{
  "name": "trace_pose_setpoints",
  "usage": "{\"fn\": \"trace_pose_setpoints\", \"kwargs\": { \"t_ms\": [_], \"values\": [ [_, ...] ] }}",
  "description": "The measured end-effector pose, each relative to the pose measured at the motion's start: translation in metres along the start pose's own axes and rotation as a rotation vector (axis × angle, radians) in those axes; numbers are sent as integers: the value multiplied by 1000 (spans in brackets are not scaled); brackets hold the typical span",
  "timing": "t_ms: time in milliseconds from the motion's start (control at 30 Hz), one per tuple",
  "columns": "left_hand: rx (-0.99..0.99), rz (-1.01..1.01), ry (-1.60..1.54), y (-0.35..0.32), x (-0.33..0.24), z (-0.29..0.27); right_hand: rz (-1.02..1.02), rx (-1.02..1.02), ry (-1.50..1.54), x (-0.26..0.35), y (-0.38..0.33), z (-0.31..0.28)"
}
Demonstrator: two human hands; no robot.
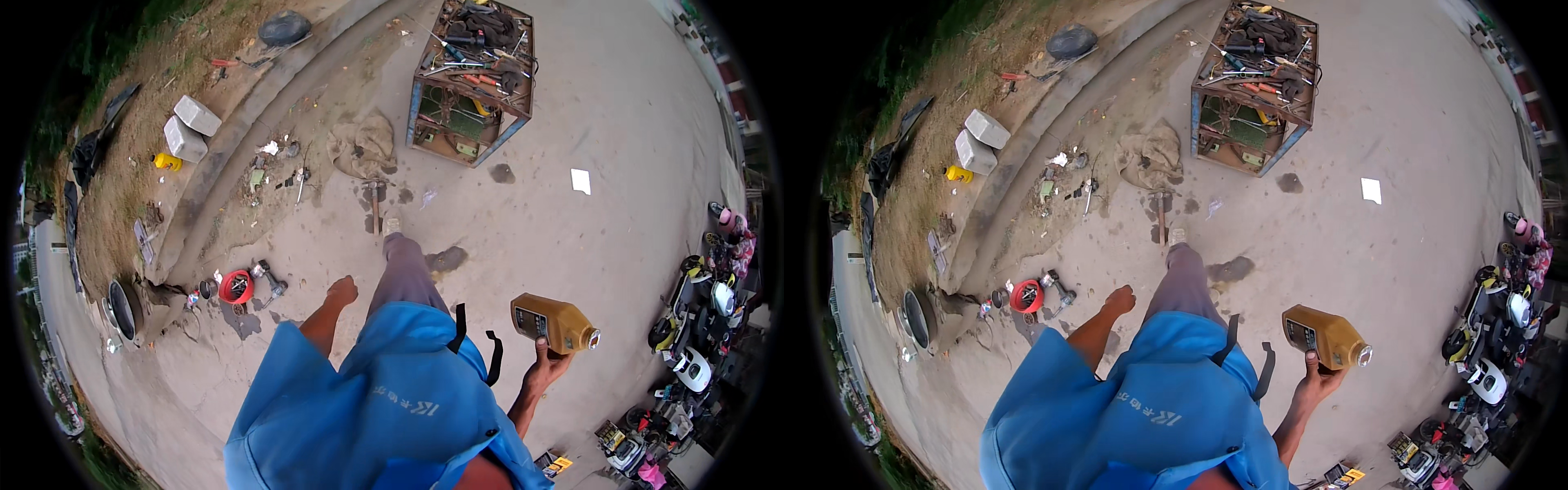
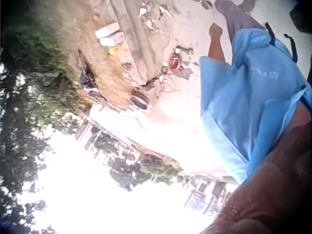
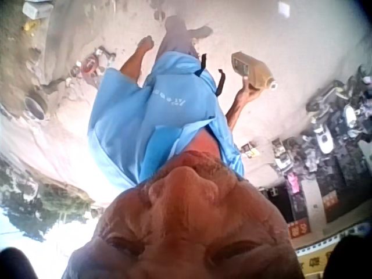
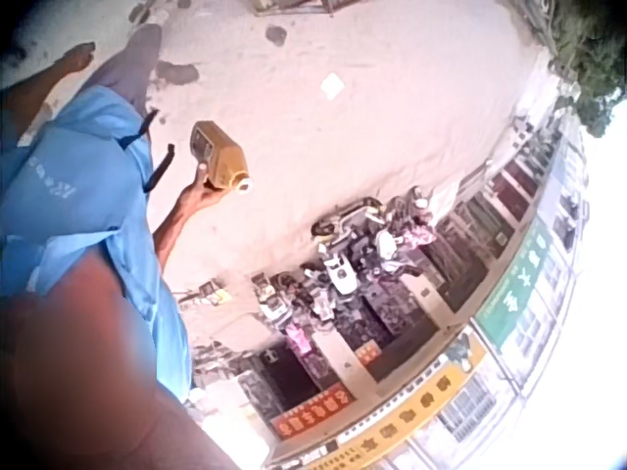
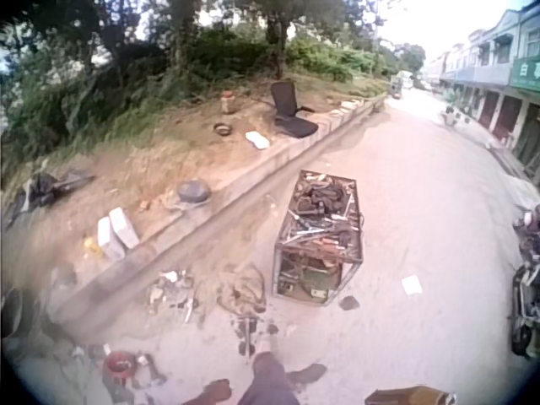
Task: The person organizes various mechanical parts and tools on the ground and a cart, handling objects by hand and using a cloth to wipe a bottle.
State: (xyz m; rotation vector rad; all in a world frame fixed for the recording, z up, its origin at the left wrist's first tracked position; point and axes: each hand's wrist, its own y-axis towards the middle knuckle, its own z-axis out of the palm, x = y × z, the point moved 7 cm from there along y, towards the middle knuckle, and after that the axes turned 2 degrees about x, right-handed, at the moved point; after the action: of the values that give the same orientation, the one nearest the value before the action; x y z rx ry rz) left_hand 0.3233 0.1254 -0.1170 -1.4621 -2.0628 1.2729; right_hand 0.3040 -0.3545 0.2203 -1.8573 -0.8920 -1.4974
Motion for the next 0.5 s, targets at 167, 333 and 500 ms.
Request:
{"fn": "trace_pose_setpoints", "kwargs": {
  "t_ms": [167,333,500],
  "values": [
    [224,-162,81,-42,161,116,30,53,0,1,6,17],
    [199,-121,-119,-49,119,83,22,202,-51,21,64,79],
    [-157,-70,-310,-16,95,22,-22,307,-6,54,96,159]
  ]
}}
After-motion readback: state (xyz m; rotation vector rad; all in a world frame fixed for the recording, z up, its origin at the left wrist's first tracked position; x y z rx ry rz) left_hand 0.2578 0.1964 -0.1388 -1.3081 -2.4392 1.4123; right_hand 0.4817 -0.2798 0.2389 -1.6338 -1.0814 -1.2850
